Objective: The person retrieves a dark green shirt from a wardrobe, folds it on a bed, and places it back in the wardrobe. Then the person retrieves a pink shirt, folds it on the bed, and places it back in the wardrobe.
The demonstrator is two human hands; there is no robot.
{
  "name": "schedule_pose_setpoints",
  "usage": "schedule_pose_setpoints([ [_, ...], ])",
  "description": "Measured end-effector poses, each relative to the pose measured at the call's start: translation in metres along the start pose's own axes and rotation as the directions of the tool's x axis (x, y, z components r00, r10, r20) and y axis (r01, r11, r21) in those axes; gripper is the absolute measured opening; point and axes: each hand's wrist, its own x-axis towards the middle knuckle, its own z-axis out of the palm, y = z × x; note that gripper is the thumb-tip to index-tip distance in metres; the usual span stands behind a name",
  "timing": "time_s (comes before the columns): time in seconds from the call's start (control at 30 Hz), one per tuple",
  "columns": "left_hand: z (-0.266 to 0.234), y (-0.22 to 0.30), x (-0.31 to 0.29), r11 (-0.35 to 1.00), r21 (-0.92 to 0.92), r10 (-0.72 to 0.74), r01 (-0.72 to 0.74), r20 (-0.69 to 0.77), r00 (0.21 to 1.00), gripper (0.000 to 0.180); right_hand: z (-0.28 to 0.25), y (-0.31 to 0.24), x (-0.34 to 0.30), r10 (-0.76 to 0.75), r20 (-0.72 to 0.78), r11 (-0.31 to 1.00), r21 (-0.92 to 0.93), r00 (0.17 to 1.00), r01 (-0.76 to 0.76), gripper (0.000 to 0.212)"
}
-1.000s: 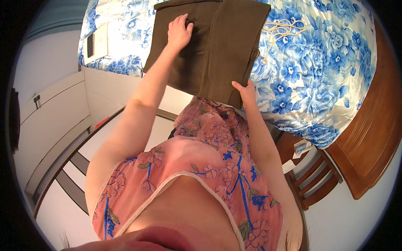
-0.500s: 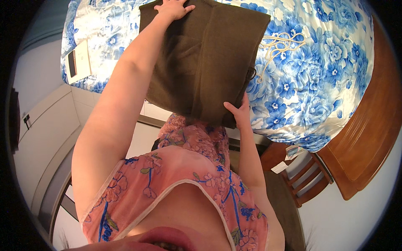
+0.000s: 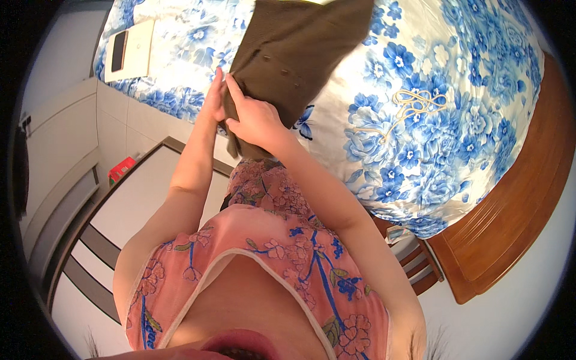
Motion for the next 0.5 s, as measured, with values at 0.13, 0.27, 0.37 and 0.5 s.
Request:
schedule_pose_setpoints([
  [0.13,-0.038,0.023,-0.041,0.996,-0.083,0.031,-0.04,-0.116,0.993,0.075,0.029,0.028,-0.006,0.004,-0.057,0.97,0.242,0.998,0.01,0.089],
  [0.27,-0.044,0.019,-0.052,0.835,0.549,0.181,-0.047,-0.192,0.965,0.068,0.032,0.093,-0.015,0.166,-0.305,0.974,0.201,0.938,-0.107,0.062],
  [0.37,-0.048,0.015,-0.051,0.821,0.569,0.218,-0.049,-0.233,0.948,0.06,0.014,0.13,-0.017,0.187,-0.477,0.982,0.079,0.859,-0.17,0.051],
  [0.5,-0.064,0.018,-0.052,0.738,0.674,0.301,-0.028,-0.292,0.908,0.049,-0.008,0.15,0.001,0.543,-0.384,0.763,0.597,0.747,-0.247,0.05],
])
